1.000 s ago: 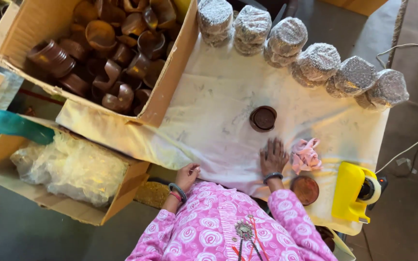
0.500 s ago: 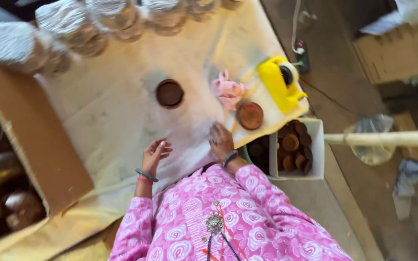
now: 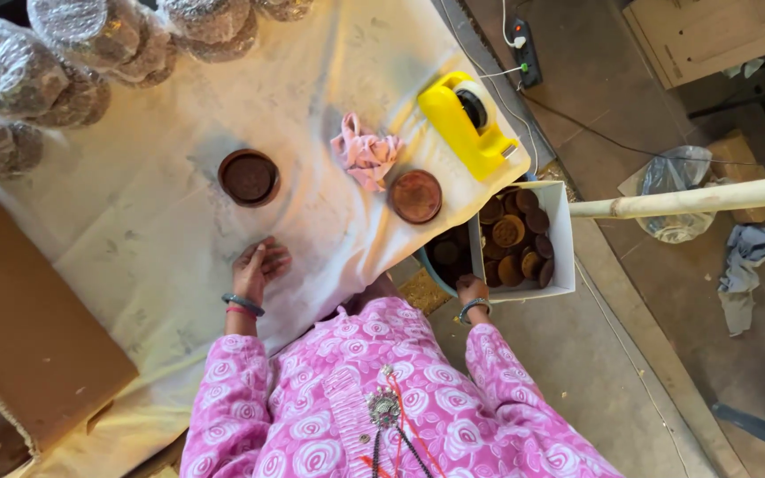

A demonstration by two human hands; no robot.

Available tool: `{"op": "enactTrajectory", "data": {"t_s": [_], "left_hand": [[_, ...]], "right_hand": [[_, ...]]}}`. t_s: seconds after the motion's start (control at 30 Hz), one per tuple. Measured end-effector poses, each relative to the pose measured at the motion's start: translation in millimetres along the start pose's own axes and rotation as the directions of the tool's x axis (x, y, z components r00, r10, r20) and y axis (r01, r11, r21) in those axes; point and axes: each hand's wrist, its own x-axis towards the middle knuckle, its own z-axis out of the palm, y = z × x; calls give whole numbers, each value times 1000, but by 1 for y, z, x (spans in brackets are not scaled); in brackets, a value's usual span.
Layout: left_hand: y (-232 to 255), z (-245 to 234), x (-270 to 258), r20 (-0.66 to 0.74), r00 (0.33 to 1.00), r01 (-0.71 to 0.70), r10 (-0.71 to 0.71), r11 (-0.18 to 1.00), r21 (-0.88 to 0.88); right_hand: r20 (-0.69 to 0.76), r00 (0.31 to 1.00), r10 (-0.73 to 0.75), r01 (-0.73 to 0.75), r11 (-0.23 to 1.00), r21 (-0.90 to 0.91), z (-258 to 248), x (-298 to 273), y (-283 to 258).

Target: The person cleans the interior of wooden bowls with a cloth and then wraps each bowl in plastic wrap.

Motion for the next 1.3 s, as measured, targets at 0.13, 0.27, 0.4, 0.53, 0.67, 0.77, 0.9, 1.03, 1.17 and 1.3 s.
{"op": "enactTrajectory", "data": {"t_s": [0.13, 0.27, 0.4, 0.53, 0.67, 0.77, 0.9, 1.03, 1.17, 1.3], "left_hand": [[-1, 6, -1, -88, 996, -18, 25, 997, 79], [-4, 9, -3, -165, 984, -42, 61, 992, 120], [-5, 12, -6, -211, 974, -52, 80, 990, 132], [-12, 11, -4, -265, 960, -59, 96, 988, 145], [-18, 4, 4, -299, 947, -67, 117, 983, 171], [-25, 2, 9, -326, 938, -57, 117, 980, 189], [-28, 11, 9, -376, 914, -77, 153, 975, 210], [-36, 6, 14, -420, 891, -83, 172, 972, 221], [-37, 9, 18, -413, 896, -118, 165, 983, 138], [-44, 1, 24, -392, 910, -116, 134, 991, 70]], "right_hand": [[-83, 997, -13, 7, 997, -74, -61, -4, -63], [-267, 963, 39, -48, 998, -29, -74, 47, -53], [-363, 925, 111, -116, 993, 7, -71, 127, -23], [-398, 894, -204, 179, 979, -99, -64, 186, -18], [-11, 1000, 4, -7, 969, -248, -114, 175, -105], [80, 994, 76, -53, 965, -257, -98, 189, -97], [-122, 992, -41, 6, 962, -274, -44, 225, -37], [-179, 981, 73, -106, 978, -178, -38, 217, -33], [-251, 962, -105, 55, 979, -196, -81, 166, -65], [-456, 873, -177, 189, 982, -19, -135, 79, -113]]}}
